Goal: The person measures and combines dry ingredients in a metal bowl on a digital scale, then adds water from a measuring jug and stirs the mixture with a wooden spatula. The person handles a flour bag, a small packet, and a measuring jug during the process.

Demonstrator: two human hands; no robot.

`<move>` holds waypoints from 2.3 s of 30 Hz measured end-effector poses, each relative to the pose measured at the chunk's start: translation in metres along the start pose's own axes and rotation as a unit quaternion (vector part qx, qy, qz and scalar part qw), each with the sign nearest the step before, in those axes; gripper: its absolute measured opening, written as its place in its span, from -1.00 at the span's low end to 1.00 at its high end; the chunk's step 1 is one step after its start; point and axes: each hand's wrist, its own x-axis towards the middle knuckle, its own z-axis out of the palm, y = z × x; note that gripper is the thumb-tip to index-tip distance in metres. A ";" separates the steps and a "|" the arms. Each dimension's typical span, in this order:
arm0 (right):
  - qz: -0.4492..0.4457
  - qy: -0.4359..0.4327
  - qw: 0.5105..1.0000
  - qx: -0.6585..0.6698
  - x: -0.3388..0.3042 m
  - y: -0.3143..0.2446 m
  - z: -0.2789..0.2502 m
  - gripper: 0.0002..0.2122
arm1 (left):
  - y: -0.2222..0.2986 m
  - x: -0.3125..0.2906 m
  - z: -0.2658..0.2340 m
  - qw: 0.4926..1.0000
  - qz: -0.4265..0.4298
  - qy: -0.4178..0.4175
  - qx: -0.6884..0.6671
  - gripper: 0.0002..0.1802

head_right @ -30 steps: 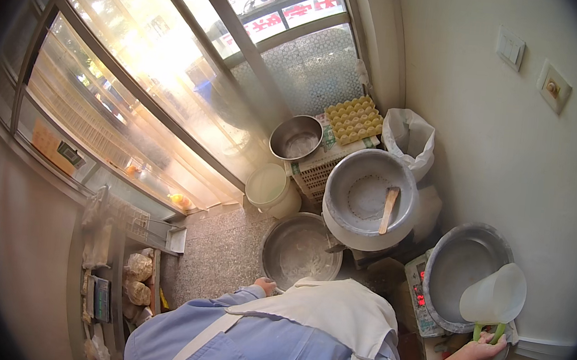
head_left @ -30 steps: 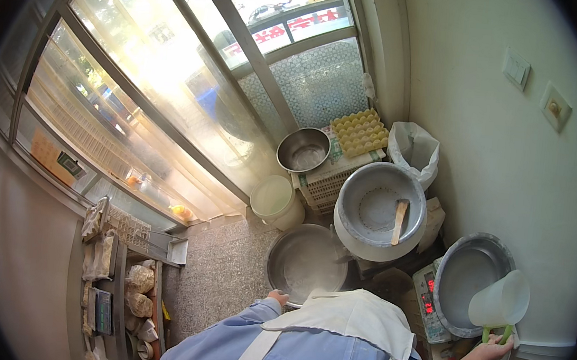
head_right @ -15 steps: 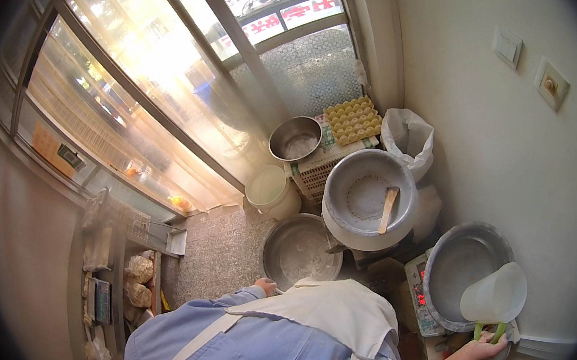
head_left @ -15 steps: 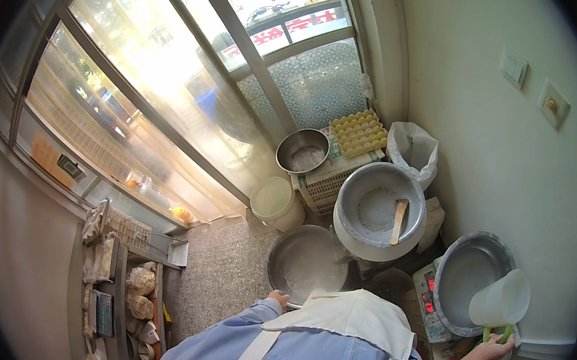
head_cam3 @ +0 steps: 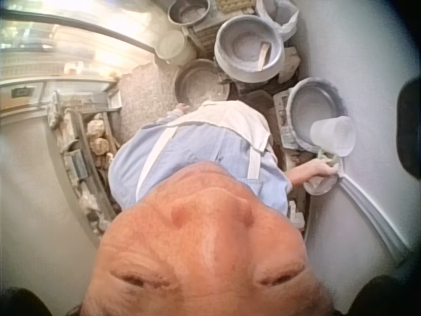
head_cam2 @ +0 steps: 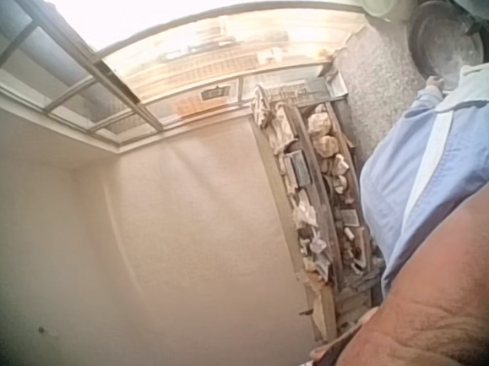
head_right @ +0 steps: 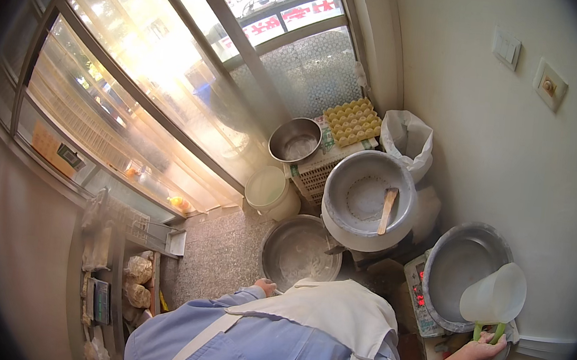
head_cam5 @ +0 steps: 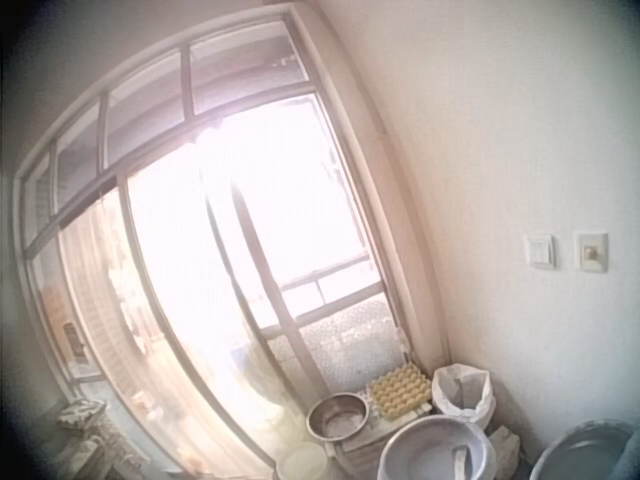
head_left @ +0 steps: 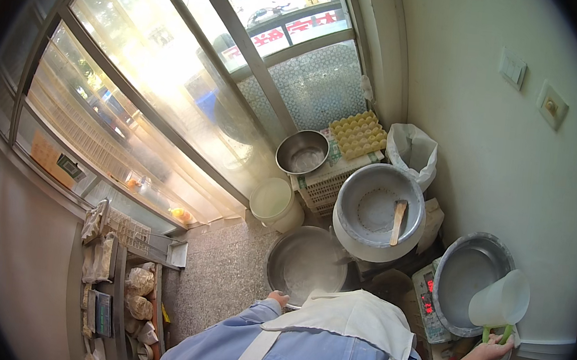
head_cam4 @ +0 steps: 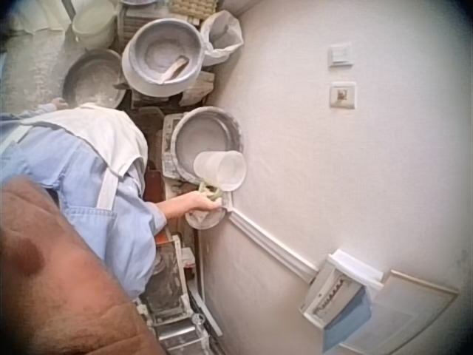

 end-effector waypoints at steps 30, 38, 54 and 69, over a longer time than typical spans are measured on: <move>0.026 -0.008 1.000 0.011 0.013 0.004 -0.005 -0.75 | -0.003 0.010 0.004 1.000 0.002 -0.020 -0.022 -0.37; 0.014 -0.006 1.000 0.015 0.012 0.005 -0.003 -0.75 | 0.016 -0.012 -0.010 1.000 -0.004 -0.027 -0.002 -0.35; 0.026 0.000 0.999 0.037 -0.004 -0.006 0.010 -0.80 | 0.006 0.005 -0.001 1.000 0.007 -0.027 0.010 -0.37; -0.006 -0.005 1.000 0.023 0.015 0.013 -0.001 -0.85 | -0.009 0.027 0.009 0.999 0.016 -0.030 0.018 -0.43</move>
